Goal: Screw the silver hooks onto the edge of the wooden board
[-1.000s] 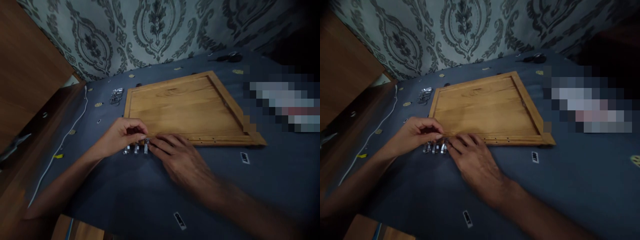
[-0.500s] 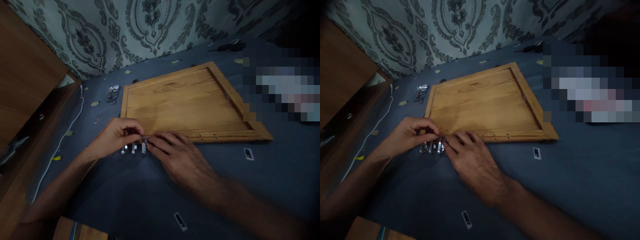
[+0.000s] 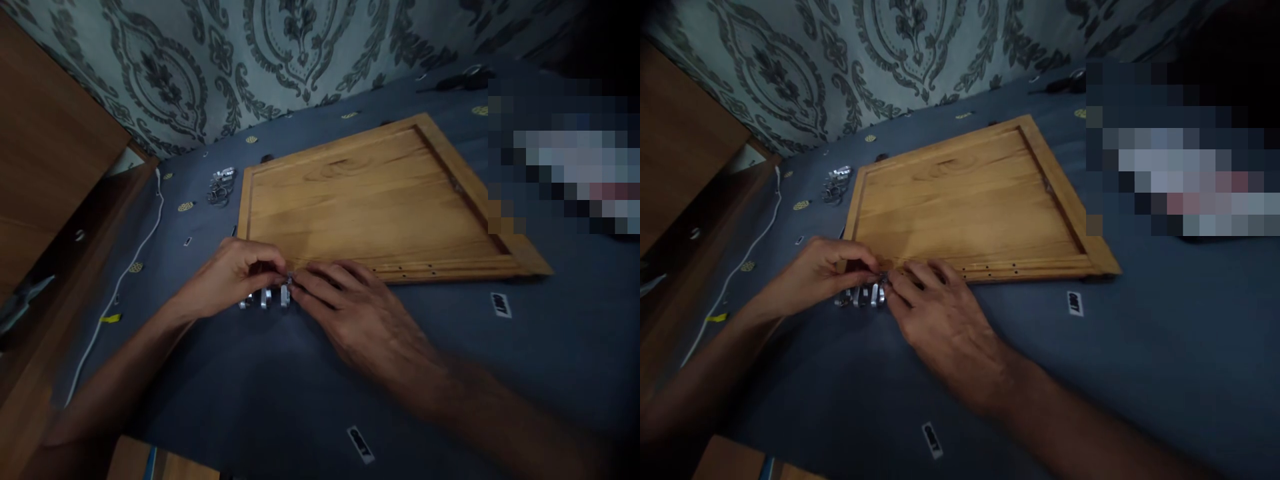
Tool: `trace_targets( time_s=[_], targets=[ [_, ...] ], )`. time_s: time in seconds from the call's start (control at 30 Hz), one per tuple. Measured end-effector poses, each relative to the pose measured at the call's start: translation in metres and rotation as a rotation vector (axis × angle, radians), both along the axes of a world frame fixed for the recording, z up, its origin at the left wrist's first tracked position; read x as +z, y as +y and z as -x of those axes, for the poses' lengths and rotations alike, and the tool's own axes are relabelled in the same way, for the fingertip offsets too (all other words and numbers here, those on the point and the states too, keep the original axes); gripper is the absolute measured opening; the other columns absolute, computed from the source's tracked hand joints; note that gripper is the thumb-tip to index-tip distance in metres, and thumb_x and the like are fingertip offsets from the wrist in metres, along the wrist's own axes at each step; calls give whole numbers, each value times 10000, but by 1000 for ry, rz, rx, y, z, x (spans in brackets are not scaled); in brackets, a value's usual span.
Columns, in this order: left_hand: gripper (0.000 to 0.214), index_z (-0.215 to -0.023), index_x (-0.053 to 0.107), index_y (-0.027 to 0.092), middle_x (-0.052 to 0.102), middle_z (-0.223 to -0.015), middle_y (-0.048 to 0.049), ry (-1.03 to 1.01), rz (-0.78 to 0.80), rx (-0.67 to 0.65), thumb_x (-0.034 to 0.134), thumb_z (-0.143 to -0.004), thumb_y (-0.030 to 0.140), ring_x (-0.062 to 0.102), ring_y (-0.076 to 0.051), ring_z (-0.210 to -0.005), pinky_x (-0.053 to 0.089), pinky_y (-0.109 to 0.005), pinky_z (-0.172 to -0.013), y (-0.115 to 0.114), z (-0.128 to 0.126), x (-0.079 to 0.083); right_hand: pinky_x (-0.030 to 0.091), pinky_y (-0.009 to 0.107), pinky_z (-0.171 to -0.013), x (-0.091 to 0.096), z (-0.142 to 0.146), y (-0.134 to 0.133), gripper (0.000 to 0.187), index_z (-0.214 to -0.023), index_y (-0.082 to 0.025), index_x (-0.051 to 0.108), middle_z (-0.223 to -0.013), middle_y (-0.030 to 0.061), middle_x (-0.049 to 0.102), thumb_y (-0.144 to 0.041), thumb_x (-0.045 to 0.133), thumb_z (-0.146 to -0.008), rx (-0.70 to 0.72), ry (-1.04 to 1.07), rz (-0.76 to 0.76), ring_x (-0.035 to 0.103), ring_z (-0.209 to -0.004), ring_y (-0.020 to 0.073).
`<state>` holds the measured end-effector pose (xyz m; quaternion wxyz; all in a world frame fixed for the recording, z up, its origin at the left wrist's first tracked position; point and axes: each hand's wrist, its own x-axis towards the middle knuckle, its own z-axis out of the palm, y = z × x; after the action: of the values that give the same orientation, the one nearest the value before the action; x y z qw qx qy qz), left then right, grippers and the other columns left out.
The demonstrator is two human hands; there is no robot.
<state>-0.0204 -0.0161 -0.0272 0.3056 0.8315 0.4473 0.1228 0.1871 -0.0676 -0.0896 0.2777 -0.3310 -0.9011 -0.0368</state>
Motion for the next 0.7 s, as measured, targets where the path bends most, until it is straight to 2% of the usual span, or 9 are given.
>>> trace_targets(
  time_s=[0.27,0.47,0.6,0.7],
  targets=[
    [95,-806,733,163,702,-692,18,34,54,-49,665,-858,203,594,-75,-590,403,-168,-566,5,0,4,516,421,-926,2,0,-1,325,-1132,-163,730,-1167,83,753,-54,522,-908,-5,-30,21,623,-1089,258],
    [97,-863,739,160,757,-808,-15,3,151,-118,649,-867,198,693,-112,-732,479,-175,-674,10,5,5,512,433,-927,0,0,0,297,-1117,-126,730,-1153,98,755,-63,528,-908,-3,-13,8,624,-1080,272],
    [116,-853,737,151,740,-768,-12,12,151,-94,646,-870,221,660,-107,-681,457,-179,-634,10,4,4,501,429,-943,0,0,0,325,-1145,-164,726,-1181,83,749,-62,528,-907,-7,-26,19,620,-1105,263],
    [109,-832,728,145,716,-740,-5,-7,149,-92,641,-859,205,622,-95,-654,438,-176,-616,10,2,2,502,417,-937,1,-1,0,298,-1140,-146,725,-1170,91,750,-81,547,-910,-4,-28,24,623,-1100,264]
  ],
)
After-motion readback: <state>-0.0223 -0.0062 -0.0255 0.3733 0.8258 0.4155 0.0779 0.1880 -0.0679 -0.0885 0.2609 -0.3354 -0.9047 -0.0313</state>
